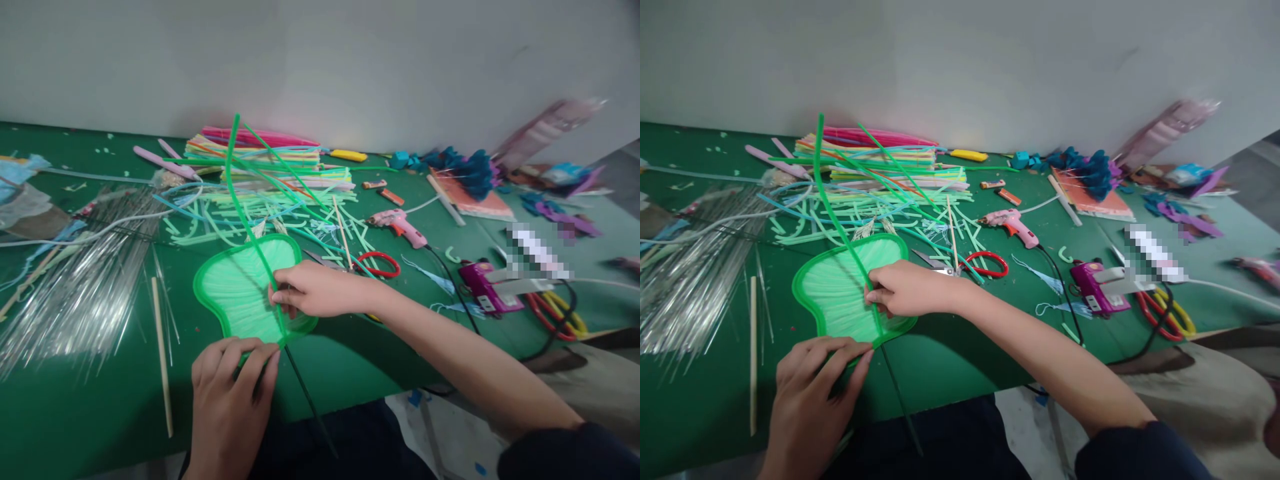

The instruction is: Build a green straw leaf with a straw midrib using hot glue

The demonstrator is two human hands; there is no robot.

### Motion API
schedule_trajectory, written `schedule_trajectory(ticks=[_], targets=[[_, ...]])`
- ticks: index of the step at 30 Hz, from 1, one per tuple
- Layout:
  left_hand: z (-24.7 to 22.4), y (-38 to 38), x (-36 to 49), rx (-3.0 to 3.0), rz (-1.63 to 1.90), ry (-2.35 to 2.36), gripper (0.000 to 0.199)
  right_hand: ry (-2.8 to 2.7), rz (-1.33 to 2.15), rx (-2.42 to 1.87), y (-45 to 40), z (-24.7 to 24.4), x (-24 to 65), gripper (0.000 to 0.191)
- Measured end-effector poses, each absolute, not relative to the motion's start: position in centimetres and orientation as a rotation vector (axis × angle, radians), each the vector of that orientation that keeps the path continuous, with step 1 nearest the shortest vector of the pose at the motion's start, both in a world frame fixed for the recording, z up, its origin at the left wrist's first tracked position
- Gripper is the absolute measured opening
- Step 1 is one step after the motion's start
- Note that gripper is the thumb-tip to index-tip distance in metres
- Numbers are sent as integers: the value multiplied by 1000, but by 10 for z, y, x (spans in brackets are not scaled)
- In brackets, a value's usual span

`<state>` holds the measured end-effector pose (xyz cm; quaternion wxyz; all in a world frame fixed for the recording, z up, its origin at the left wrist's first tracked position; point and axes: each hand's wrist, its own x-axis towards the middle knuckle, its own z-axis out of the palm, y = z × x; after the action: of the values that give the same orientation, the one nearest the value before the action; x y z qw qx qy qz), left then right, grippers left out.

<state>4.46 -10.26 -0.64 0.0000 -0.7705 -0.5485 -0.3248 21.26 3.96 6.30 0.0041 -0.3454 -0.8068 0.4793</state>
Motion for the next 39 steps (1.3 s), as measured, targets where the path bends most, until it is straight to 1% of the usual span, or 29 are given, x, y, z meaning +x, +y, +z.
schedule_trajectory(ticks=[12, 17, 22, 31, 35, 39], targets=[[-9, -103, 44, -2401, -1040, -1726, 16, -2516, 1450, -1106, 38, 61, 214, 23], [-8, -102, 44, -2392, -1048, -1706, 16, -2569, 1409, -1103, 36, 64, 215, 22], [-8, -103, 44, -2389, -1045, -1691, 15, -2618, 1326, -1105, 34, 63, 216, 15], [-10, -102, 44, -2402, -1024, -1679, 13, -2759, 1177, -1001, 35, 57, 216, 14], [-11, -101, 41, -2439, -990, -1674, 14, -2812, 1091, -1080, 33, 55, 214, 15], [-12, -101, 40, -2426, -958, -1653, 17, -2817, 1087, -1135, 32, 54, 213, 15]])
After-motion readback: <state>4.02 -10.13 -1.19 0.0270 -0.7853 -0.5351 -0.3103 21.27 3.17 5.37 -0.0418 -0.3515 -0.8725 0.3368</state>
